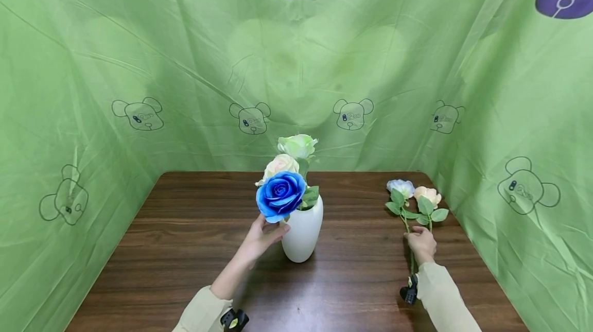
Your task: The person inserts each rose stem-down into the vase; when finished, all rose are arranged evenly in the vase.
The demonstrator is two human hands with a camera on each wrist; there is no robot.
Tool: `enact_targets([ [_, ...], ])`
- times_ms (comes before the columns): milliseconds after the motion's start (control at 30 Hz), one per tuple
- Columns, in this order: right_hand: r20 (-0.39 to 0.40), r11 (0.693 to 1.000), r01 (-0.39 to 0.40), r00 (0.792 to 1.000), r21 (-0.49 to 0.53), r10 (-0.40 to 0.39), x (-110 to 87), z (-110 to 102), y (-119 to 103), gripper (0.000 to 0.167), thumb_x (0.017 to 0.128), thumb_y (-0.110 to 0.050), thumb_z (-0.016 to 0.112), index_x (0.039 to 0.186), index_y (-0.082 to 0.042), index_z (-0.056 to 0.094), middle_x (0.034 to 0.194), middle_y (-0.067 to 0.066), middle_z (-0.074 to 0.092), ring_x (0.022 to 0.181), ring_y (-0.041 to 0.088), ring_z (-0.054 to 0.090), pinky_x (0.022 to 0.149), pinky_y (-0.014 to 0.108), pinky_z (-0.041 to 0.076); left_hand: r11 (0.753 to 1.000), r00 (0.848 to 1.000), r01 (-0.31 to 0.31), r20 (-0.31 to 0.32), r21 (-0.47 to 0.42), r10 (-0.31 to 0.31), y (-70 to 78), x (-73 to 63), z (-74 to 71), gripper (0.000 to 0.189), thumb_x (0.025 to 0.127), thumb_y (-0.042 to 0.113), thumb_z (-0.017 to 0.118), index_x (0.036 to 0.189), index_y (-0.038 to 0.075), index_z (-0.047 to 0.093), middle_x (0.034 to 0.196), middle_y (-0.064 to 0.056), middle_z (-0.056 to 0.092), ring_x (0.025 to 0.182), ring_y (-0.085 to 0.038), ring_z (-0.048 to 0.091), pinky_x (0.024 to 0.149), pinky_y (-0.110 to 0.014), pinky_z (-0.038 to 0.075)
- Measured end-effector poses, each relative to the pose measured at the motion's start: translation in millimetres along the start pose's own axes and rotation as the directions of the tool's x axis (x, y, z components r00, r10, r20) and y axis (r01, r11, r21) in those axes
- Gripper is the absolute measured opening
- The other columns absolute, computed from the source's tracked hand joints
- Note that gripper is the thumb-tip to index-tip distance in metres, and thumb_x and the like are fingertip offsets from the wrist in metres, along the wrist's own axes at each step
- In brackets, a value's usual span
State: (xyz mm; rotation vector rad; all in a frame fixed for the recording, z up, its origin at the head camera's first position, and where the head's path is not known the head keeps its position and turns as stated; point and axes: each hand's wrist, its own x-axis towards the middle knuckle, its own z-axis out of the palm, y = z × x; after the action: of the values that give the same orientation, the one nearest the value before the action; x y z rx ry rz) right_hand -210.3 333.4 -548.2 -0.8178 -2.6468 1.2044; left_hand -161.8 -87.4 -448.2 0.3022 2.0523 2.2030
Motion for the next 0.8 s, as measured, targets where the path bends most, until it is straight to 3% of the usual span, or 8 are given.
enact_targets([
  [133, 0.018, 0.999, 0.023, 1.0, -0.032, -0.022, 0.1, 0, -3, 0.035, 0.079, -0.015, 0.058, 0.11, 0.001, 0.055, 0.111, 0.025, 0.05, 0.102, 0.045, 0.039, 0.085, 0.051, 0.03, 1.0, 1.0, -0.002, 0.001, 0.001, 0.002, 0.5, 0.2, 0.2, 0.047, 0.082, 0.011, 0.064, 0.122, 0.006, 0.041, 0.112, -0.016, 0.052, 0.106, -0.033, 0.047, 0.081, -0.044, 0.044],
  [200, 0.01, 0.999, 0.033, 0.999, -0.021, -0.032, 0.3, 2, -5, 0.03, 0.077, -0.013, 0.06, 0.104, 0.0, 0.059, 0.103, 0.022, 0.055, 0.094, 0.041, 0.046, 0.078, 0.047, 0.036, 1.0, 1.0, -0.003, 0.001, 0.0, 0.003, 0.2, 0.4, 0.2, 0.047, 0.082, 0.011, 0.064, 0.122, 0.006, 0.041, 0.112, -0.016, 0.052, 0.106, -0.033, 0.048, 0.081, -0.044, 0.044],
  [367, 0.134, 0.989, 0.022, 0.99, 0.147, -0.042, 0.5, 5, -6, 0.03, 0.082, -0.007, 0.055, 0.109, 0.005, 0.057, 0.088, 0.019, 0.06, 0.069, 0.022, 0.058, 0.058, 0.028, 0.048, 1.0, 1.0, -0.004, -0.001, 0.004, 0.004, -0.2, 0.3, 0.0, 0.047, 0.082, 0.011, 0.064, 0.122, 0.006, 0.041, 0.112, -0.016, 0.052, 0.106, -0.033, 0.048, 0.081, -0.043, 0.045],
  [433, 0.2, 0.976, 0.013, 0.978, 0.215, -0.057, 0.8, 5, -6, 0.033, 0.084, -0.005, 0.052, 0.112, 0.012, 0.052, 0.09, 0.02, 0.06, 0.068, 0.019, 0.059, 0.056, 0.027, 0.05, 1.0, 1.0, -0.002, -0.002, 0.004, 0.002, 0.2, 0.3, 0.0, 0.046, 0.082, 0.011, 0.064, 0.122, 0.006, 0.041, 0.112, -0.016, 0.052, 0.106, -0.032, 0.048, 0.08, -0.043, 0.045],
  [667, 0.255, 0.94, -0.008, 0.963, 0.341, -0.084, 0.0, 6, -16, 0.033, 0.083, -0.003, 0.052, 0.111, 0.016, 0.05, 0.078, 0.007, 0.059, 0.06, 0.01, 0.055, 0.053, 0.022, 0.049, 1.0, 1.0, -0.005, -0.002, 0.007, 0.005, -1.2, 0.6, -0.3, 0.047, 0.082, 0.011, 0.064, 0.123, 0.006, 0.04, 0.113, -0.017, 0.052, 0.107, -0.033, 0.047, 0.081, -0.044, 0.045],
  [800, 0.277, 0.926, 0.002, 0.954, 0.378, -0.115, -3.4, 3, -30, 0.035, 0.087, -0.005, 0.049, 0.115, 0.015, 0.046, 0.089, 0.016, 0.058, 0.06, 0.007, 0.053, 0.054, 0.021, 0.049, 1.0, 1.0, -0.005, 0.003, 0.004, 0.005, -1.3, 0.6, -0.7, 0.048, 0.082, 0.011, 0.063, 0.124, 0.006, 0.04, 0.114, -0.017, 0.051, 0.107, -0.033, 0.046, 0.081, -0.045, 0.044],
])
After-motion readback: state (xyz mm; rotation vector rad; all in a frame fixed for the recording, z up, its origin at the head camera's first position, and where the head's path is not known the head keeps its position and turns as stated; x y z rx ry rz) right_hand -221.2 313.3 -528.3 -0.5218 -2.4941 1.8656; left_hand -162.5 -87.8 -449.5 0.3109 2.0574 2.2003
